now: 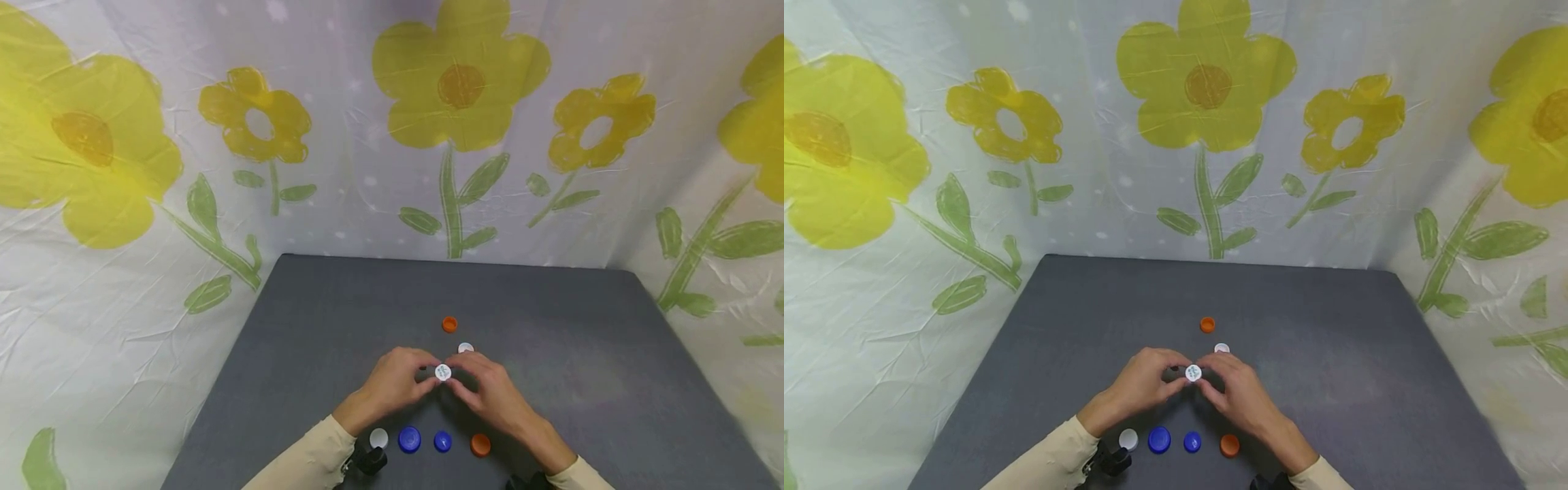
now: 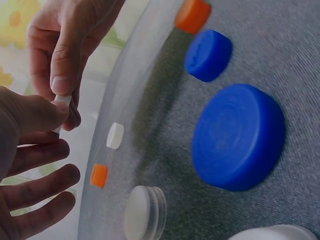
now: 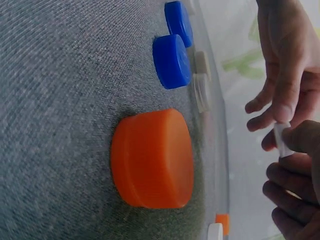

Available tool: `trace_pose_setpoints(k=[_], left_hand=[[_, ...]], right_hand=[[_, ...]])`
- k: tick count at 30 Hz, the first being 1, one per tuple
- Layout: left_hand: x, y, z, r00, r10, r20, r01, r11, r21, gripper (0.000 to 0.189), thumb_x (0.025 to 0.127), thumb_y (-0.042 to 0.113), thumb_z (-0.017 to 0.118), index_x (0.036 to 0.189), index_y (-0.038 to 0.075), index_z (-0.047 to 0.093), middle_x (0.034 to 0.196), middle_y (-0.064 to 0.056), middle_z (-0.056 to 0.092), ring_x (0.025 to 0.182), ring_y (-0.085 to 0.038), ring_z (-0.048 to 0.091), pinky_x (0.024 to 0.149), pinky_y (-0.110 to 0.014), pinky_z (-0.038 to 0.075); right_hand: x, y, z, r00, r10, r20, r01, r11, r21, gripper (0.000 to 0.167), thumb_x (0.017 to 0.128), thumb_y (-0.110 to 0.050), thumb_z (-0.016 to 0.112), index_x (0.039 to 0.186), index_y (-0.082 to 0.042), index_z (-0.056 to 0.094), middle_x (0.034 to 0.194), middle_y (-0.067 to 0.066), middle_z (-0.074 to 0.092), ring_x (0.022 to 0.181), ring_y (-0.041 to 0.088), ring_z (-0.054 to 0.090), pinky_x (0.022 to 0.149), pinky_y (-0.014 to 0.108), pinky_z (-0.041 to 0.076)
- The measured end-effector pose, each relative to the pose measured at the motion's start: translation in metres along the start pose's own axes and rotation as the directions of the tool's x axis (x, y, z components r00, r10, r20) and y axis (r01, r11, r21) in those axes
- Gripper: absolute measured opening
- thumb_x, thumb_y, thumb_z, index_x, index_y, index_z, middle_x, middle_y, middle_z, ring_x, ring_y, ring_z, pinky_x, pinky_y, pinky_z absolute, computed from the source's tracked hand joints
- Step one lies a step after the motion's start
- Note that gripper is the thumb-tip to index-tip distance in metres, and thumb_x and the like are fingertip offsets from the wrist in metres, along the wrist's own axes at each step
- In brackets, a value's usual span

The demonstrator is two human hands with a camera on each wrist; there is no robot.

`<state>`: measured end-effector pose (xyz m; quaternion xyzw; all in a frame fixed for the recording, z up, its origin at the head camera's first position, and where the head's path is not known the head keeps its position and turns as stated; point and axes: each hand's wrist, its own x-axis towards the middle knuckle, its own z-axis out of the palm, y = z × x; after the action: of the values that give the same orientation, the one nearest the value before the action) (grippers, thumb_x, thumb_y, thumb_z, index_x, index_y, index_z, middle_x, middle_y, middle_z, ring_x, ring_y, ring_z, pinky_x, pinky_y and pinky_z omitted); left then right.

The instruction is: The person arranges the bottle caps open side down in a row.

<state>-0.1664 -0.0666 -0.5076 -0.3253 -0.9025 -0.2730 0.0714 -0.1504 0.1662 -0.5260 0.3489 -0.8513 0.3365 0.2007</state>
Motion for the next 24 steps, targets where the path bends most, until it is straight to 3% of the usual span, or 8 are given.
trace_pose_setpoints(k=[6,10,17,24], left_hand=[[0.001,-0.003,0.006,0.997,0.047,0.063,-0.055,0.990,0.132,0.022,0.093,0.028,0.088,0.113,0.019,0.086,0.111,0.007,0.084,0.102,-0.013,0.078,0.088,-0.034,0.062],[0.002,-0.005,0.008,0.990,0.085,0.114,-0.107,0.974,0.201,0.020,0.094,0.030,0.087,0.112,0.022,0.086,0.107,0.010,0.084,0.098,-0.012,0.077,0.086,-0.033,0.061],[0.004,-0.005,0.015,0.969,0.135,0.207,-0.203,0.913,0.354,0.009,0.093,0.033,0.087,0.098,0.026,0.083,0.094,0.014,0.081,0.086,-0.010,0.073,0.085,-0.033,0.057],[0.002,-0.006,0.025,0.962,0.124,0.241,-0.216,0.890,0.402,0.012,0.092,0.034,0.088,0.088,0.027,0.079,0.084,0.016,0.076,0.084,-0.010,0.072,0.088,-0.032,0.055]], right_hand=[[-0.002,0.001,0.003,0.999,0.003,0.040,-0.003,1.000,-0.001,0.027,0.087,-0.004,0.090,0.111,-0.009,0.081,0.110,0.000,0.081,0.105,0.019,0.077,0.088,0.043,0.064],[-0.004,0.001,0.006,0.997,0.007,0.074,-0.002,0.998,-0.058,0.026,0.085,-0.005,0.091,0.110,-0.007,0.083,0.111,0.004,0.081,0.106,0.022,0.076,0.089,0.044,0.064],[-0.005,-0.003,0.011,0.986,0.041,0.159,-0.017,0.989,-0.148,0.023,0.086,-0.011,0.091,0.108,-0.007,0.083,0.109,0.004,0.080,0.104,0.021,0.075,0.091,0.043,0.062],[-0.009,-0.004,0.015,0.968,0.099,0.230,-0.056,0.982,-0.183,0.020,0.088,-0.011,0.090,0.106,-0.006,0.083,0.110,0.005,0.081,0.104,0.023,0.075,0.091,0.044,0.062]])
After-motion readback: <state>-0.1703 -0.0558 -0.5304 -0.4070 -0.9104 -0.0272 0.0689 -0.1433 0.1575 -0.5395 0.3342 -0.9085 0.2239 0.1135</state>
